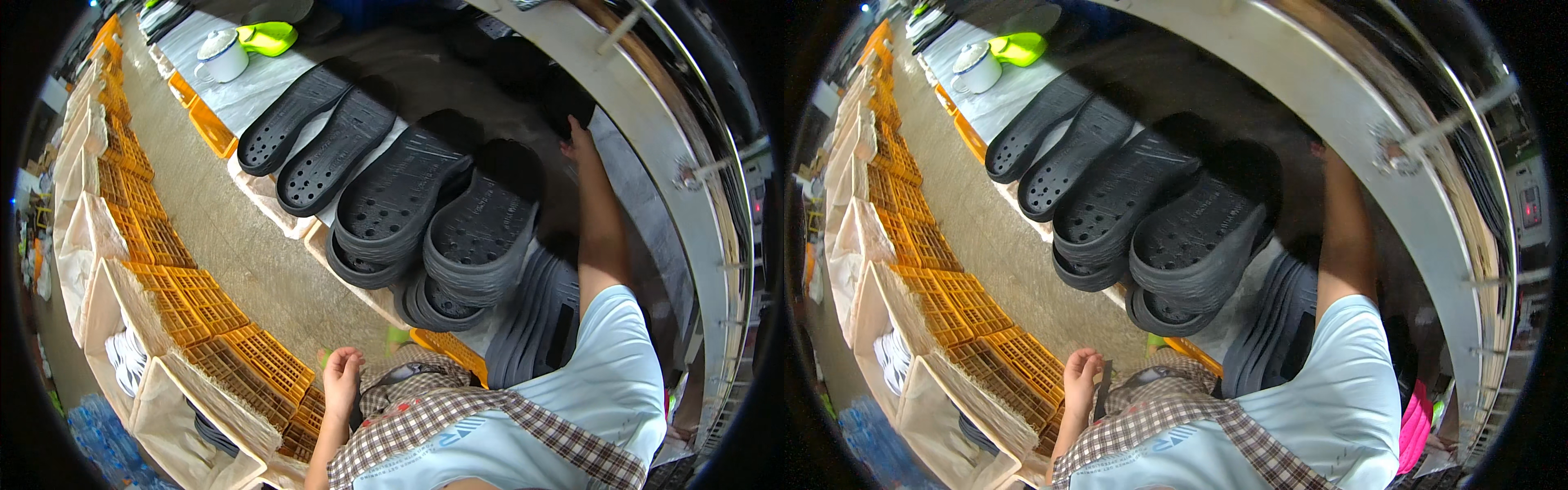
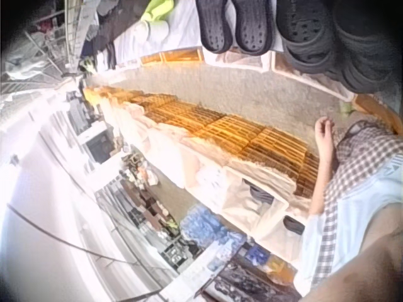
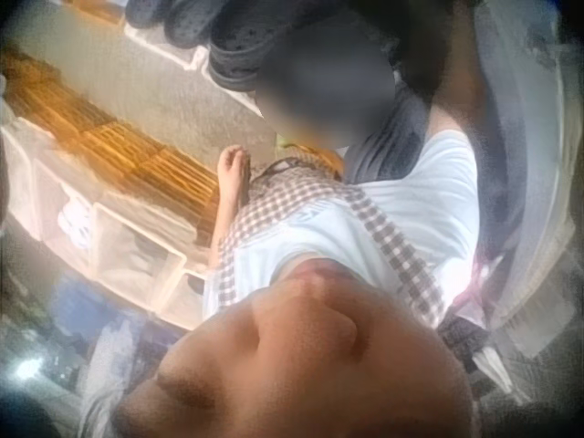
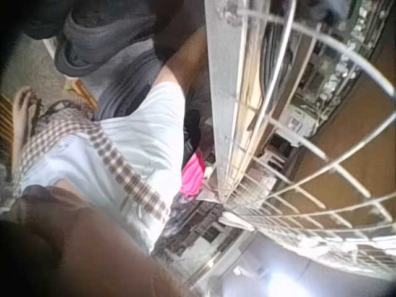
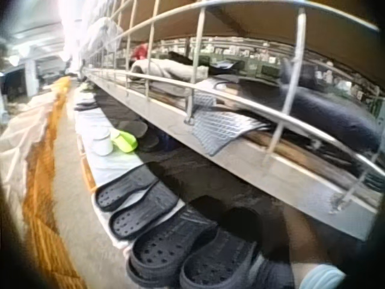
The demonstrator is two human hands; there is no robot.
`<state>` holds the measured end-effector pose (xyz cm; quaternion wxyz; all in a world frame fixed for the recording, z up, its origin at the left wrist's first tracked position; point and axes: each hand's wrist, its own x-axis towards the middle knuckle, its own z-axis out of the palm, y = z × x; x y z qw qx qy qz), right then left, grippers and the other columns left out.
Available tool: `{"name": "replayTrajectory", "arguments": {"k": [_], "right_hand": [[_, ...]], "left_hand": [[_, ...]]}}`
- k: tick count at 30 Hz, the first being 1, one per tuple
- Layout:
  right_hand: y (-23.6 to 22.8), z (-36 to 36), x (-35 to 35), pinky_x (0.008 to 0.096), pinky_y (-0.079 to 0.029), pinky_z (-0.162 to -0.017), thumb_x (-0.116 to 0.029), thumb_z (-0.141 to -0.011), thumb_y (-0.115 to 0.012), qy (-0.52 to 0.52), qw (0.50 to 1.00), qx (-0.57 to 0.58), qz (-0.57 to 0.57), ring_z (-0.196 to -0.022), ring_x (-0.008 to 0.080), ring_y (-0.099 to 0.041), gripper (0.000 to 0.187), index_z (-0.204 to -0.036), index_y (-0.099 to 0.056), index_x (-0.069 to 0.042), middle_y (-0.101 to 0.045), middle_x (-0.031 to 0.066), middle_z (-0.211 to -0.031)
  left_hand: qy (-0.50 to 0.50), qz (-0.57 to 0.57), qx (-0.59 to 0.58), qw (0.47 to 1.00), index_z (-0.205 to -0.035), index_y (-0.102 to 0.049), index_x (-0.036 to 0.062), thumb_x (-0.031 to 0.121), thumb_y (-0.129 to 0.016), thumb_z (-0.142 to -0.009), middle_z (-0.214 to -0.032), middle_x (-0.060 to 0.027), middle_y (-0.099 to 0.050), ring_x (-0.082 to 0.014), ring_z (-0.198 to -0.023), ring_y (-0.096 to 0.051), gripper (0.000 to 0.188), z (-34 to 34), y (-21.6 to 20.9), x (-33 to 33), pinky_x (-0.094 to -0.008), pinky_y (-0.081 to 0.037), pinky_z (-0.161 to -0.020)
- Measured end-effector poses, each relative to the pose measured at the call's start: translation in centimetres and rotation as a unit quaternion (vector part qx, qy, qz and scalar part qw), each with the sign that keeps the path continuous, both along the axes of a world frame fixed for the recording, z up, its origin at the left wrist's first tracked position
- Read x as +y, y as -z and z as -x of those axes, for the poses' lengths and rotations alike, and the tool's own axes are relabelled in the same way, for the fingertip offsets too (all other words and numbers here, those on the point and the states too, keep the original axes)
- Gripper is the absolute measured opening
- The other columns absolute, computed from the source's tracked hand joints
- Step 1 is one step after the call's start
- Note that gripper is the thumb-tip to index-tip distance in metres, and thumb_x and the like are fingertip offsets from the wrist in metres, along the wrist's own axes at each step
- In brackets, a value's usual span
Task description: The person picks up stacks of pink, black, and gray slippers from a shelf, turns them over to view the soles, and places them into fabric-lined bins. The person repeats this process for multiple colors and styles, moving between the shelf and bins.
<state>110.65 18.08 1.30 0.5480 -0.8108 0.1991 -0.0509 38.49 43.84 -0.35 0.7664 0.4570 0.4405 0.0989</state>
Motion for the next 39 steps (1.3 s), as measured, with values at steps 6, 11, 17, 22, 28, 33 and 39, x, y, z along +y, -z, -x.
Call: {"name": "replayTrajectory", "arguments": {"k": [6,11,17,22,28,33,39], "right_hand": [[0.3,-0.4,-0.5,0.0324,-0.052,-0.067,-0.024,-0.077,-0.075,-0.076,0.934,0.005,-0.348,-0.088,0.0263,-0.05,0.053,-0.112,-0.046,0.003,-0.046,0.0193,-0.106],[-5.9,2.4,-2.1,0.0312,-0.052,-0.068,-0.019,-0.079,-0.072,-0.032,0.925,-0.001,-0.38,-0.087,0.0244,-0.048,0.044,-0.107,-0.046,0.002,-0.043,0.0183,-0.11],[-15.2,16.2,-0.3,0.0293,-0.054,-0.066,-0.016,-0.088,-0.06,-0.148,0.919,0.017,-0.365,-0.093,0.0281,-0.052,0.03,-0.112,-0.051,-0.001,-0.046,0.0187,-0.114],[-24.1,30.9,7.9,0.0314,-0.057,-0.057,-0.019,-0.088,-0.06,-0.247,0.888,0.094,-0.377,-0.084,0.0334,-0.059,0.028,-0.107,-0.053,0.0,-0.055,0.0212,-0.107],[-29.6,46.6,19.7,0.0283,-0.058,-0.047,-0.019,-0.083,-0.065,-0.308,0.841,0.21,-0.393,-0.068,0.0326,-0.063,0.032,-0.099,-0.055,0.006,-0.061,0.022,-0.085],[-28.3,58.0,25.1,0.0305,-0.059,-0.052,-0.016,-0.083,-0.064,-0.414,0.809,0.265,-0.322,-0.07,0.0249,-0.067,0.035,-0.11,-0.052,0.002,-0.064,0.0159,-0.092],[-21.2,68.2,29.7,0.033,-0.043,-0.095,-0.013,-0.08,-0.066,-0.642,0.757,0.073,-0.098,-0.112,0.0261,-0.053,0.074,-0.139,-0.025,0.006,-0.048,0.0208,-0.125]], "left_hand": [[0.009,0.03,0.039,0.999,-0.106,-0.053,0.0005,0.007,-0.054,-0.092,-0.094,-0.0043,-0.061,-0.01,-0.083,-0.057,0.015,1.0,-0.2,0.3,-0.0232,-0.047,-0.074],[0.037,0.008,0.049,0.998,-0.106,-0.053,0.0,0.008,-0.054,-0.092,-0.094,-0.0046,-0.061,-0.0109,-0.083,-0.058,0.017,2.0,0.3,1.6,-0.0239,-0.048,-0.074],[0.132,-0.052,-0.002,0.99,-0.107,-0.055,0.0006,0.01,-0.056,-0.091,-0.095,-0.006,-0.062,-0.0141,-0.087,-0.06,0.018,3.3,2.4,4.5,-0.0261,-0.048,-0.076],[0.147,-0.115,-0.044,0.981,-0.104,-0.059,0.0011,0.013,-0.06,-0.087,-0.088,-0.0052,-0.064,-0.013,-0.084,-0.06,0.021,5.0,2.8,7.8,-0.0266,-0.048,-0.077],[0.15,-0.245,-0.104,0.952,-0.117,-0.052,0.0034,0.017,-0.062,-0.088,-0.108,-0.0044,-0.058,-0.0129,-0.093,-0.058,0.033,7.3,-3.0,14.1,-0.027,-0.047,-0.081],[0.027,-0.223,-0.277,0.934,-0.138,-0.029,0.0046,0.02,-0.064,-0.087,-0.133,-0.0192,-0.041,-0.022,-0.111,-0.051,0.064,8.3,-11.6,17.2,-0.0338,-0.044,-0.094],[-0.06,-0.002,-0.386,0.921,-0.145,-0.011,0.0019,0.033,-0.058,-0.091,-0.148,-0.0151,-0.022,-0.0284,-0.135,-0.028,0.078,9.1,-14.6,19.5,-0.0416,-0.028,-0.108]]}}
